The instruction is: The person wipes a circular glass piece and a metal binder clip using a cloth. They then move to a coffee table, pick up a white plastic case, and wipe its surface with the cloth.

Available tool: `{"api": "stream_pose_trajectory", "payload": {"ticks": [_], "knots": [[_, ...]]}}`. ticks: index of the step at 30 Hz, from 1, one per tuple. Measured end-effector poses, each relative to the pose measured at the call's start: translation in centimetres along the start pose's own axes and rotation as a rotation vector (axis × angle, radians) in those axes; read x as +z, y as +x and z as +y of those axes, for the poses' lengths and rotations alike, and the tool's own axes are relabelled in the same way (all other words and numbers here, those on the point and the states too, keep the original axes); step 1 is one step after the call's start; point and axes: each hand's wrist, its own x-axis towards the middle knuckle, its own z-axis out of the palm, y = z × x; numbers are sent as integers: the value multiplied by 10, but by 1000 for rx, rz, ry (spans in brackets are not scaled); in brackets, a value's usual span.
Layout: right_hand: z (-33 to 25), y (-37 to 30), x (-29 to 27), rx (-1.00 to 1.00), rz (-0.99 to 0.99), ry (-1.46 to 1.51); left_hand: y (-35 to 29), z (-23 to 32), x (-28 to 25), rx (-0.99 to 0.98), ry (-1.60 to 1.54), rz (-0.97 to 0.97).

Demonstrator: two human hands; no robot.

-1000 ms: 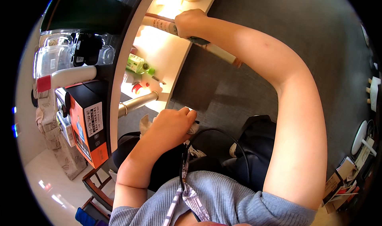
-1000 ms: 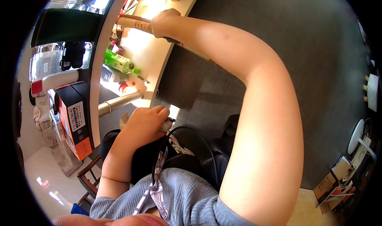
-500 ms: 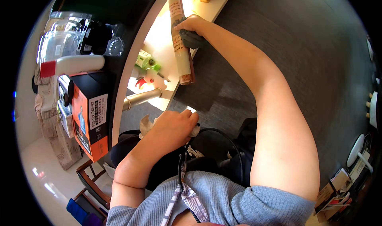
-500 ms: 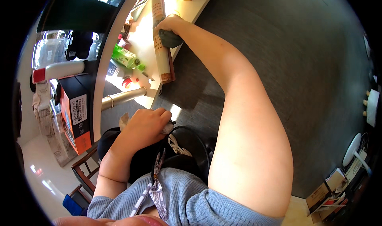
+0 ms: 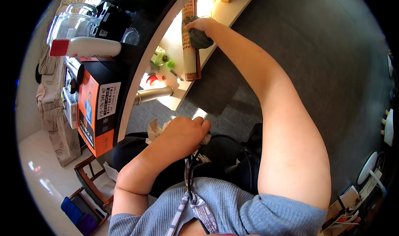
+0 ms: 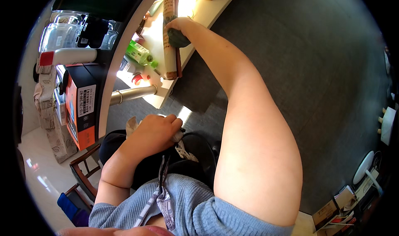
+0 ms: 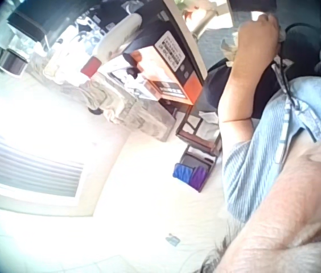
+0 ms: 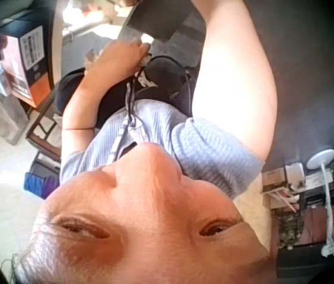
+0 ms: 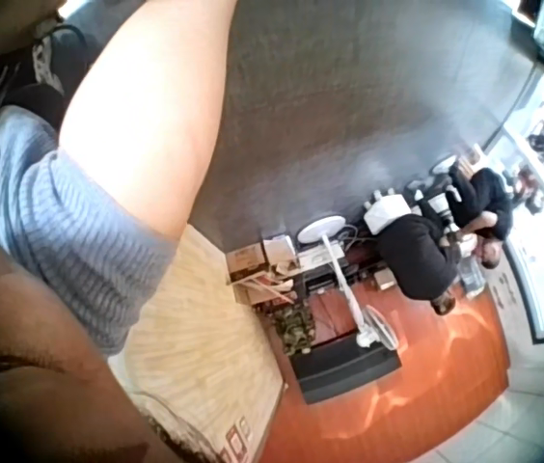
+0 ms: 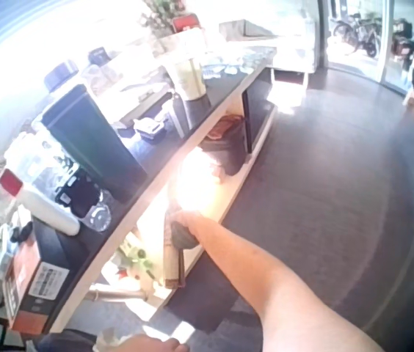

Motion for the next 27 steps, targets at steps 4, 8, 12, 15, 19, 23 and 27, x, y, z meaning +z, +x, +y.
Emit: {"api": "stream_pose_trajectory", "payload": {"ticks": [4,8,12,15,19,23,27], "knots": [[2,-2,12,12,39,32,-1,0,2,3,-11,16],[3,8,19,33,96,93,1,2,0,34,7,35],[-3,-21,38,4,193,-24,-2,1,6,22,-3,27],[-17,-57,49,62,230,-35,-2,1,7,22,-2,25],[-10,-64,61,27,334,-69,-3,4,5,35,-19,33],[-4,-62,58,82,356,-39,-6,4,8,32,-21,52],[8,-48,50,78,228,15,-7,7,8,34,-9,43]]}}
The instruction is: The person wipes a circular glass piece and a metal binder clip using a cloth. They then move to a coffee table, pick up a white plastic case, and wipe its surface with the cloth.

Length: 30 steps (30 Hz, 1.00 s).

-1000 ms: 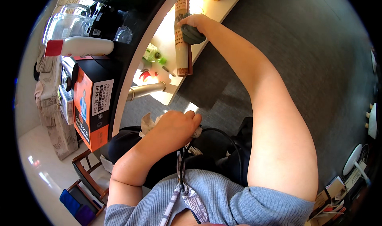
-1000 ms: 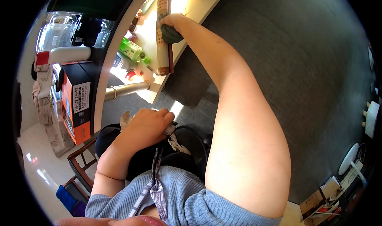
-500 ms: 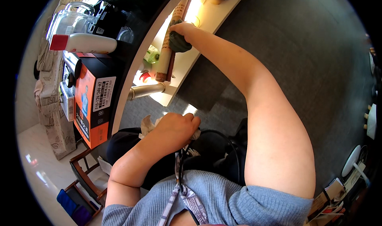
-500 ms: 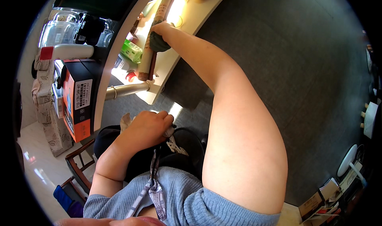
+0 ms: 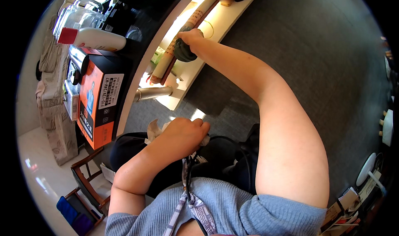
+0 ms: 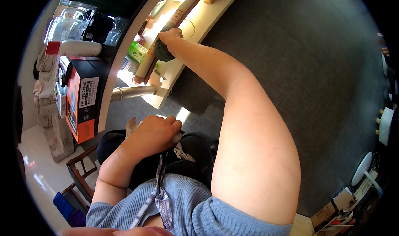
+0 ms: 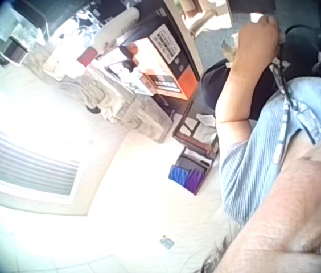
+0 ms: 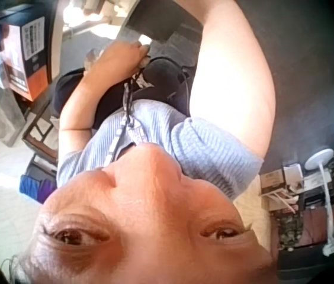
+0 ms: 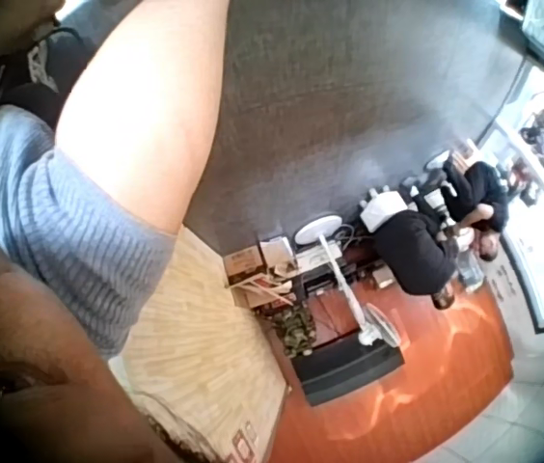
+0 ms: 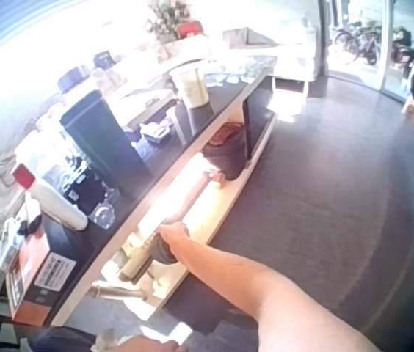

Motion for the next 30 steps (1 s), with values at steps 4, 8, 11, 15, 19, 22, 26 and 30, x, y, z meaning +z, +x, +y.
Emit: {"api": "stream_pose_trajectory", "payload": {"ticks": [4,8,11,15,19,22,26,30], "knots": [[4,5,2,-2,11,26,0,2,2,0,10,3],[8,0,7,-18,39,59,0,5,-1,2,18,-8],[6,-8,9,-27,81,41,0,6,1,-3,8,-21],[6,-10,2,-33,95,24,-1,5,1,7,6,-17],[13,0,-2,-56,113,4,0,4,6,18,26,7],[17,5,-2,-41,104,-4,0,5,5,23,36,4],[22,12,-7,-60,59,31,1,6,3,22,37,-9],[27,11,-11,-97,30,43,-1,6,5,15,40,-14]]}}
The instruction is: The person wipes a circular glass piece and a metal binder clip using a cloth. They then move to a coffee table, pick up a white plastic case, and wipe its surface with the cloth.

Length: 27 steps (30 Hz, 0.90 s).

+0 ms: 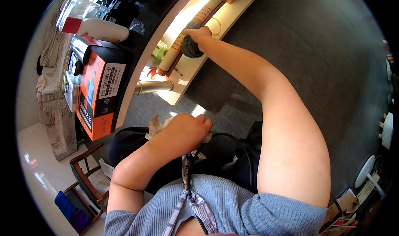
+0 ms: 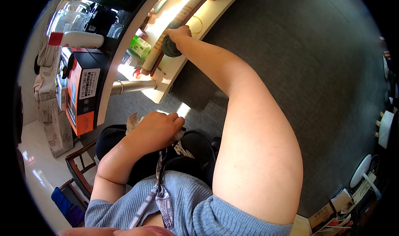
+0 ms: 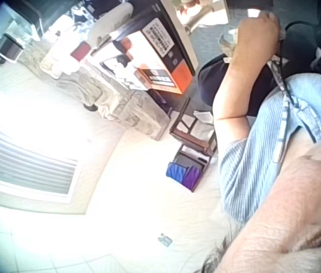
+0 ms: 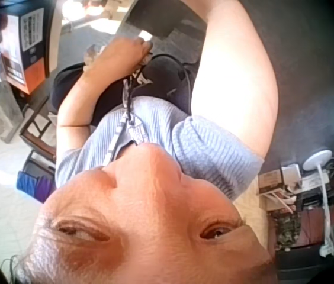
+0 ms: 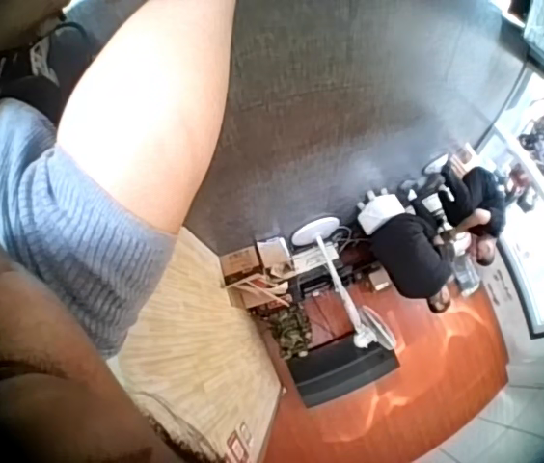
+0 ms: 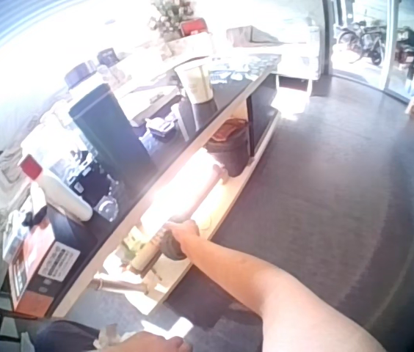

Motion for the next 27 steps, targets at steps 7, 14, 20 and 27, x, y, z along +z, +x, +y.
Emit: {"api": "stream_pose_trajectory", "payload": {"ticks": [7,14,20,27], "knots": [[22,14,-3,-51,-22,56,2,3,-1,2,4,-12],[32,1,-12,-106,-78,133,1,4,2,3,9,-12],[42,20,-17,-141,-115,163,4,7,-1,29,17,2],[30,2,-9,-124,-196,270,2,7,3,9,15,7]]}}
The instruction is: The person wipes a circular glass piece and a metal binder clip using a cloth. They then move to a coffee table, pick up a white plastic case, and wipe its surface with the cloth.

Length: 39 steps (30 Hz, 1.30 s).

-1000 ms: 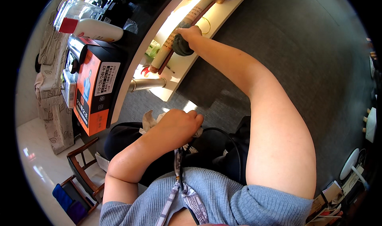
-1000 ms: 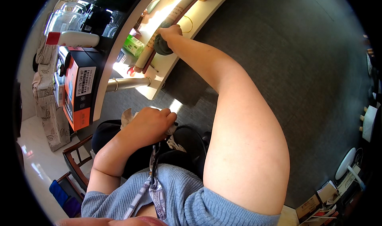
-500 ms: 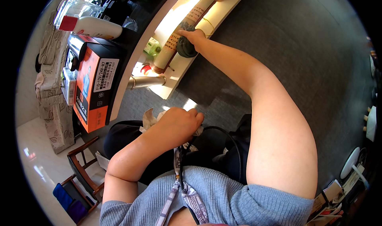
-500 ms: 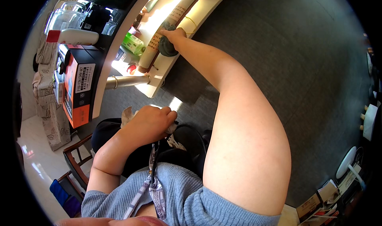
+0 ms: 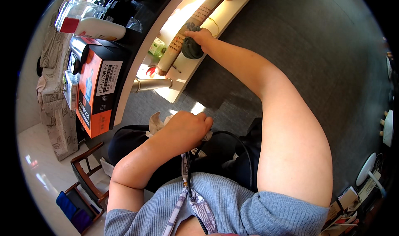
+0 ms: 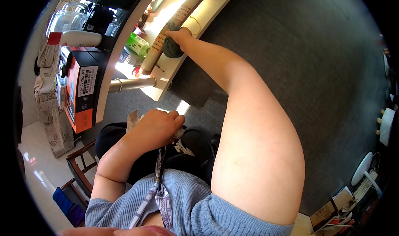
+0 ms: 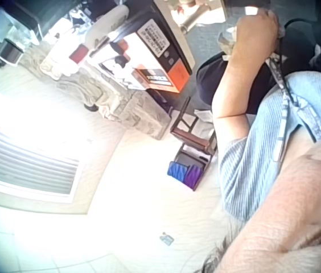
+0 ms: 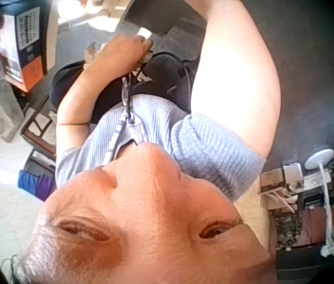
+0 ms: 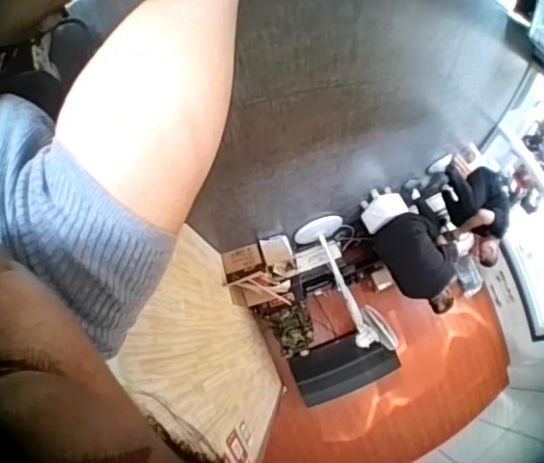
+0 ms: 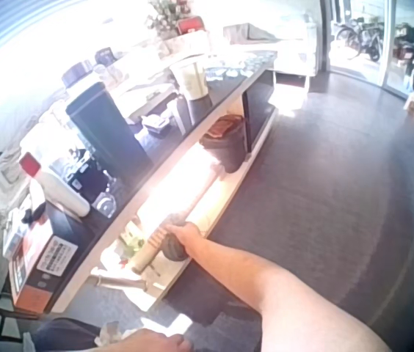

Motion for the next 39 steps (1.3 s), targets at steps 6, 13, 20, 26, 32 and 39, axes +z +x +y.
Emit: {"api": "stream_pose_trajectory", "payload": {"ticks": [6,13,20,26,32,39], "knots": [[-1,12,5,46,-10,-14,1,-2,0,2,-1,4],[-18,0,0,2,9,-725,0,-3,2,-7,-8,-13],[-58,-17,-13,26,-295,-1160,2,-5,3,24,-17,4],[-12,-70,28,-243,-459,-1520,3,-6,5,32,-7,8],[25,-74,39,-538,-223,-1491,8,-5,2,-12,-5,-45],[13,-102,23,-630,-379,-1377,4,-10,7,-10,-33,-33]]}}
